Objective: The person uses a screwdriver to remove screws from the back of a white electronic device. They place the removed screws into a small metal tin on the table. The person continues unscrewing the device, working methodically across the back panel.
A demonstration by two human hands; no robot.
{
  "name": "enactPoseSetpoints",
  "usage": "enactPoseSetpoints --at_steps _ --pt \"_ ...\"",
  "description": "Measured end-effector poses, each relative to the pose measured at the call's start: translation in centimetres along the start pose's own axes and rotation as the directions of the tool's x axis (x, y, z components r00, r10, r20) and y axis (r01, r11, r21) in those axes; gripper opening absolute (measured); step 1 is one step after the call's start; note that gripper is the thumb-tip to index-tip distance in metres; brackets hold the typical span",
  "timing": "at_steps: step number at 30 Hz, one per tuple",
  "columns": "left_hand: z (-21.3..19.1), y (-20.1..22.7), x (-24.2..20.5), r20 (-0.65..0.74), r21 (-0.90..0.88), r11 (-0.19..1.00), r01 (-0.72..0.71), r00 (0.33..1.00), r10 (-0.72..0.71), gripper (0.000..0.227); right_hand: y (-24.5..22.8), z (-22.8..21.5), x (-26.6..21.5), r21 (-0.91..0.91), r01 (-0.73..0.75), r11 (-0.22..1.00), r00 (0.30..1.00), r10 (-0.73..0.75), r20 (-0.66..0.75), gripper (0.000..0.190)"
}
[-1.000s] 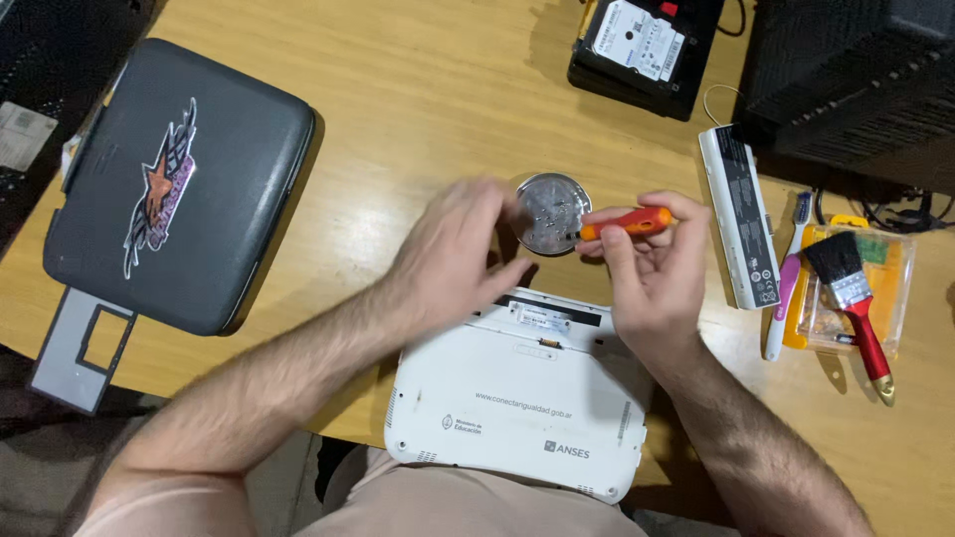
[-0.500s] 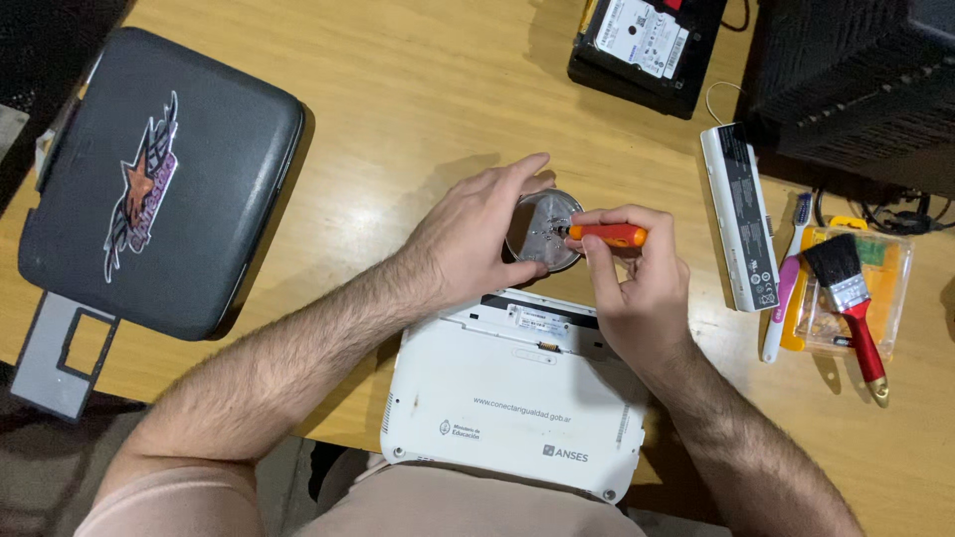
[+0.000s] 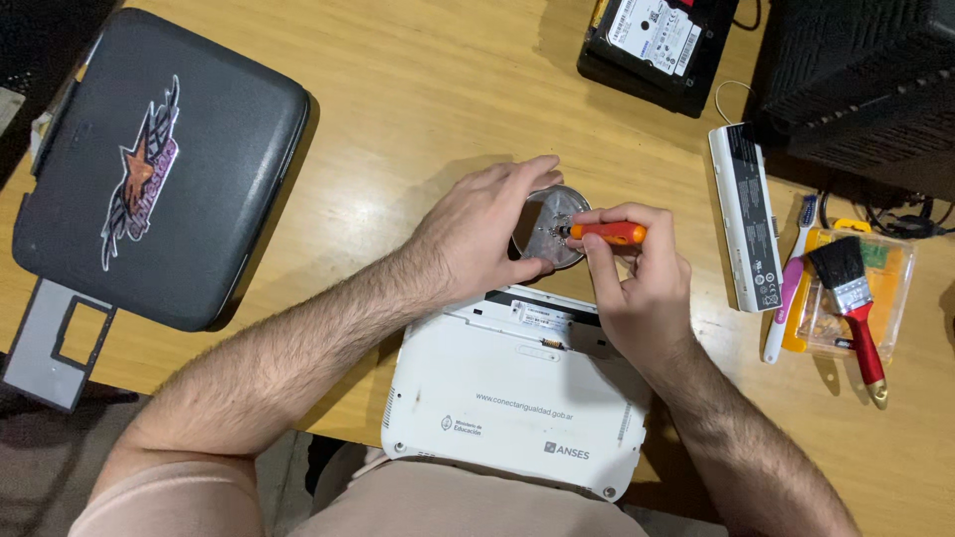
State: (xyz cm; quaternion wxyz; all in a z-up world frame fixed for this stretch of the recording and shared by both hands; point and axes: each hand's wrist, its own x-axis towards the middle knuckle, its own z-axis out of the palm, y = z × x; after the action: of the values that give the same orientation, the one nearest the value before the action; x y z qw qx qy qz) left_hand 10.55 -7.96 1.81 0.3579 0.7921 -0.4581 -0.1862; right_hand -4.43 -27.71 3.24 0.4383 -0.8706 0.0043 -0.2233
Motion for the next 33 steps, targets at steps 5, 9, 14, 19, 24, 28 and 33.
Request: enactPoseSetpoints --at_steps 5,9,14,19,24,28,33 --pt "0.2 -0.1 -0.1 -0.013 0.004 1.0 0.008 1.0 -0.008 0.106 0.0 -0.2 0.1 0.046 -0.012 0.999 1.0 0.011 0.008 0.019" --pt "0.1 0.0 -0.2 -0.018 0.014 1.0 0.009 1.0 -0.009 0.105 0.6 -0.6 -0.2 0.183 -0.057 0.981 0.998 0.059 -0.009 0.022" --pt "-0.3 0.2 -0.5 -0.023 0.058 0.998 0.033 0.999 -0.032 0.106 0.9 -2.3 -1.1 0.445 -0.199 0.873 0.97 0.239 -0.035 0.024" --pt "-0.2 1.9 -1.5 -0.07 0.192 0.978 -0.084 0.993 0.099 0.097 1.9 -5.2 -4.5 0.587 -0.276 0.761 0.915 0.396 -0.083 0.026" --pt "6.1 3.7 -4.8 -0.147 0.37 0.851 -0.372 0.881 0.449 0.047 3.4 -7.9 -9.9 0.519 -0.231 0.823 0.922 0.356 -0.153 0.03" --pt "8.8 7.5 -7.0 0.009 0.324 0.861 -0.393 0.911 0.413 0.051 3.0 -7.4 -10.6 0.455 -0.159 0.876 0.958 0.249 -0.145 0.026" --pt "8.6 8.2 -7.0 -0.071 0.4 0.847 -0.351 0.909 0.41 0.067 2.4 -6.4 -11.2 0.419 -0.152 0.895 0.969 0.218 -0.115 0.033"
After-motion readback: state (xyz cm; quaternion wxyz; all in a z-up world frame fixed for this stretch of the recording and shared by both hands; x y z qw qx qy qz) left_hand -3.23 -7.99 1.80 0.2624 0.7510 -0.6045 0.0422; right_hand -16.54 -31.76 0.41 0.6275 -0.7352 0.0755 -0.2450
